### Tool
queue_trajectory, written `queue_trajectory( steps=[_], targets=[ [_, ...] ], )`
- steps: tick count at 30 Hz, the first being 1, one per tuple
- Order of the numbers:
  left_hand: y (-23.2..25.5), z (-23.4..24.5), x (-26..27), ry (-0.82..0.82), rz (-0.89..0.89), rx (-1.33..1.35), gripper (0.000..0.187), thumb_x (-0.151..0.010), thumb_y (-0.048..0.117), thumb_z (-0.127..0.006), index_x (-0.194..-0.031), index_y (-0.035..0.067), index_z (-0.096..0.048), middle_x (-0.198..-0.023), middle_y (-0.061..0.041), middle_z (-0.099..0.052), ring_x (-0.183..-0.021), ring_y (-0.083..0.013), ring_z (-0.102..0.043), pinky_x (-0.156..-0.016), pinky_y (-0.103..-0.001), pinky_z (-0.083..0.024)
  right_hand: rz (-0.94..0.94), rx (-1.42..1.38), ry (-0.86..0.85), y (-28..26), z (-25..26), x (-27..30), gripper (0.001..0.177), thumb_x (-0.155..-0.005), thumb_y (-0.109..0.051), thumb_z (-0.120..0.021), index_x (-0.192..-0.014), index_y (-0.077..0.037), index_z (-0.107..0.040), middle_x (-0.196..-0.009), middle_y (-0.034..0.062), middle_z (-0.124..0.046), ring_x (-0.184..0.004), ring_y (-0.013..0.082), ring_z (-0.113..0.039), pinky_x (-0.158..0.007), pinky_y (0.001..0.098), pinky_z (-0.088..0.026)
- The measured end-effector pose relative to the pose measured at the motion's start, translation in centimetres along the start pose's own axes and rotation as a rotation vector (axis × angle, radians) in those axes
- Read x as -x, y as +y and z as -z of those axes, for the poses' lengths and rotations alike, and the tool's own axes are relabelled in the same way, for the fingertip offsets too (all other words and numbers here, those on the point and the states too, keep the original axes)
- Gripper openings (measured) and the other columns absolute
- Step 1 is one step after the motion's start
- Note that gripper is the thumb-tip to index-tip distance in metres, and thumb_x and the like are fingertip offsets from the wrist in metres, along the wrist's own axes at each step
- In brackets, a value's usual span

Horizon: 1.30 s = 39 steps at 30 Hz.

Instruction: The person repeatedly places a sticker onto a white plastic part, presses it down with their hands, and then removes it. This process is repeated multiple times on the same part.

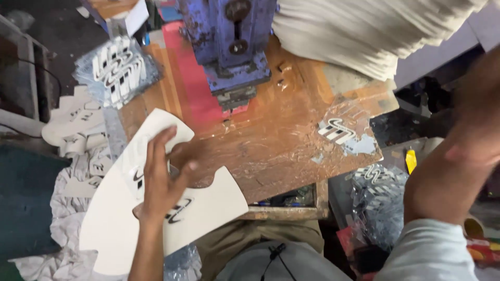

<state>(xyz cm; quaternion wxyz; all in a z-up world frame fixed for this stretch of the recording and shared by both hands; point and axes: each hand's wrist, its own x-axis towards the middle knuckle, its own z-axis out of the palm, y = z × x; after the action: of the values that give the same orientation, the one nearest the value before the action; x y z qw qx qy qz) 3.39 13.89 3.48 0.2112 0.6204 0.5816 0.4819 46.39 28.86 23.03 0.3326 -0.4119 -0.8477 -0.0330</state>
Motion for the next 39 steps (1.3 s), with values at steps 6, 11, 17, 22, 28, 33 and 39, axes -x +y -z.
queue_trajectory(
  steps=[6, 11, 17, 22, 28, 33, 39],
  targets=[
    [-5.2, 0.2, -3.6, -0.241, 0.352, 0.706, 0.095, -0.094, 0.062, -0.062, -0.166, 0.009, -0.028, -0.158, -0.014, -0.047, -0.137, -0.0292, -0.056, -0.106, -0.043, -0.051, 0.078, -0.271, -0.316, -8.3, -10.8, 11.2, 0.029, -0.084, 0.01, -0.065, -0.109, -0.002, -0.072, -0.124, 0.0096, -0.073, -0.119, 0.025, -0.069, -0.1, 0.0356, -0.058],
    [-3.3, -3.3, -2.5, -0.51, 0.277, -0.034, 0.095, -0.089, 0.064, -0.066, -0.162, 0.011, -0.038, -0.161, -0.015, -0.046, -0.145, -0.0333, -0.05, -0.117, -0.045, -0.04, 0.161, -0.413, -0.64, -10.3, -15.7, 18.3, 0.029, -0.073, 0.002, -0.071, -0.101, -0.003, -0.073, -0.121, 0.0079, -0.073, -0.115, 0.0254, -0.068, -0.098, 0.0376, -0.056],
    [-1.8, -8.8, 0.3, -0.212, -0.051, -0.598, 0.114, -0.072, 0.069, -0.083, -0.155, 0.002, -0.043, -0.136, -0.019, -0.046, -0.127, -0.0398, -0.051, -0.104, -0.054, -0.04, -0.104, -0.165, -0.285, -4.2, -17.5, 15.6, 0.031, -0.098, -0.014, -0.071, -0.127, -0.003, -0.066, -0.148, 0.0178, -0.059, -0.14, 0.0378, -0.056, -0.114, 0.0455, -0.048],
    [-4.6, -8.4, -3.7, -0.15, -0.024, -0.721, 0.112, -0.067, 0.075, -0.085, -0.15, 0.008, -0.05, -0.127, -0.022, -0.048, -0.116, -0.0416, -0.05, -0.085, -0.055, -0.041, 0.102, -0.04, -0.459, 0.6, -24.6, 10.1, 0.081, -0.106, -0.057, -0.049, -0.158, 0.004, -0.042, -0.166, 0.0285, -0.031, -0.156, 0.0422, -0.023, -0.129, 0.0514, -0.016],
    [-7.0, -6.9, -11.5, -0.18, 0.072, -0.658, 0.103, -0.063, 0.066, -0.091, -0.138, 0.006, -0.055, -0.123, -0.019, -0.056, -0.12, -0.0409, -0.05, -0.094, -0.056, -0.038, 0.078, 0.02, -0.49, 1.2, -28.3, 3.4, 0.075, -0.108, -0.061, -0.045, -0.15, 0.002, -0.049, -0.165, 0.0285, -0.031, -0.157, 0.0423, -0.023, -0.128, 0.0495, -0.018],
    [-7.1, -8.8, -11.5, -0.208, 0.169, -0.634, 0.11, -0.062, 0.069, -0.091, -0.139, 0.001, -0.05, -0.127, -0.021, -0.056, -0.123, -0.0414, -0.049, -0.097, -0.057, -0.037, 0.109, 0.007, -0.397, 3.1, -28.0, 5.3, 0.084, -0.109, -0.061, -0.049, -0.152, 0.011, -0.049, -0.16, 0.029, -0.039, -0.153, 0.0401, -0.031, -0.126, 0.0526, -0.021],
    [-5.6, -8.8, -11.6, -0.189, 0.165, -0.699, 0.112, -0.064, 0.072, -0.085, -0.142, 0.001, -0.049, -0.133, -0.028, -0.05, -0.127, -0.0464, -0.043, -0.1, -0.062, -0.032, 0.078, -0.042, -0.35, 3.7, -26.5, 4.3, 0.067, -0.111, -0.051, -0.053, -0.147, 0.005, -0.056, -0.155, 0.0209, -0.052, -0.148, 0.0384, -0.04, -0.125, 0.0538, -0.025]
  ],
)
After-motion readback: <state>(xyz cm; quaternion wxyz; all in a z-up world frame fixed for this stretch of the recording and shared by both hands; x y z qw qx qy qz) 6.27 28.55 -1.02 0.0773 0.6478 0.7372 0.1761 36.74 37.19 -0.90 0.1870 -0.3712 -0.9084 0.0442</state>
